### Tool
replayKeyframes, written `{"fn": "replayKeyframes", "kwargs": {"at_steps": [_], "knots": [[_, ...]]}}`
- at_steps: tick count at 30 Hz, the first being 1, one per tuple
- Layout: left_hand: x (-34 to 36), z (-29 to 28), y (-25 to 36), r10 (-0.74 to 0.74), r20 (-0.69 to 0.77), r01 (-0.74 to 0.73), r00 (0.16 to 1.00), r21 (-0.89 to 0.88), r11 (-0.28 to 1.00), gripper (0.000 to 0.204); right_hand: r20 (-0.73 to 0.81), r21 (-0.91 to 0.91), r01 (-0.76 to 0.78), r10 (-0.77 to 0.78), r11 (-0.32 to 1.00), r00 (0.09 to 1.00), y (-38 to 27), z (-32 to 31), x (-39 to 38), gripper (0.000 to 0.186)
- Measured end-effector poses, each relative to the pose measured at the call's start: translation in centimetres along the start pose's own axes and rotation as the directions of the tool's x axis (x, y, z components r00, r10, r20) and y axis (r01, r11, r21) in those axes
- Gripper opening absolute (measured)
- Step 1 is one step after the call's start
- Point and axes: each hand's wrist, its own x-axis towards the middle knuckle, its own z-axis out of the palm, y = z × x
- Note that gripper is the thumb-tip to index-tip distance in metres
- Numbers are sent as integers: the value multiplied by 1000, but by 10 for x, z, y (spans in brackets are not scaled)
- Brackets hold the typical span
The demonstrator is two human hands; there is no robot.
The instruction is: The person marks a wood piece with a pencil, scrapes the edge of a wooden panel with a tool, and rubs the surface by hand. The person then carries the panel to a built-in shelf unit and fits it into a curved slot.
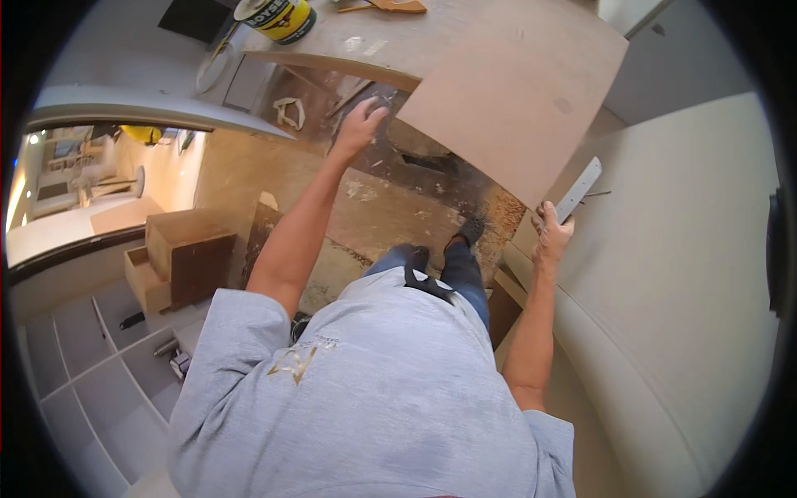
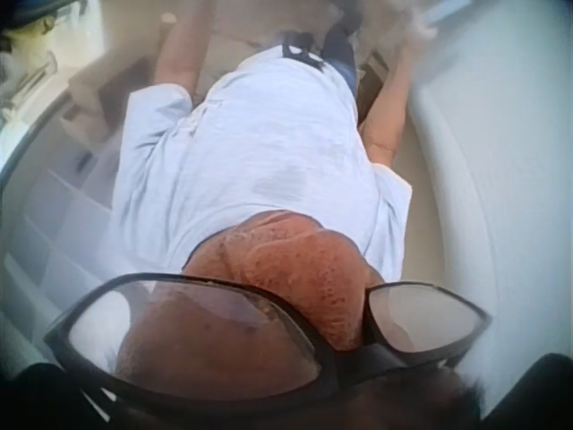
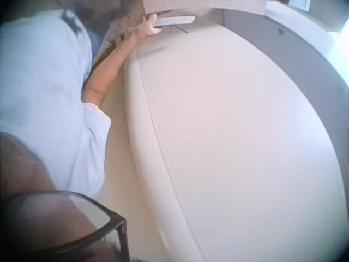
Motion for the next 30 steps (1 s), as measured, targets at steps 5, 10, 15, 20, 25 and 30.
{"fn": "replayKeyframes", "kwargs": {"at_steps": [5,10,15,20,25,30], "knots": [[46,22,-8,44,9,-44,999,133,990,61,85,64,-163,157,985,984,6,21,10,37],[85,38,10,-90,328,88,940,18,996,54,50,21,-204,203,979,978,-7,21,4,36],[118,54,37,-342,465,384,816,5,923,53,36,88,-224,221,971,975,3,17,13,38],[110,79,1,-8,145,1,989,52,999,68,-70,124,-201,211,972,975,6,35,16,47],[70,88,21,-78,66,72,995,94,993,66,-145,71,-24,34,997,989,33,16,14,42],[4,88,-2,-125,-27,126,992,32,991,65,-131,106,-102,115,989,985,22,0,-1,37]]}}
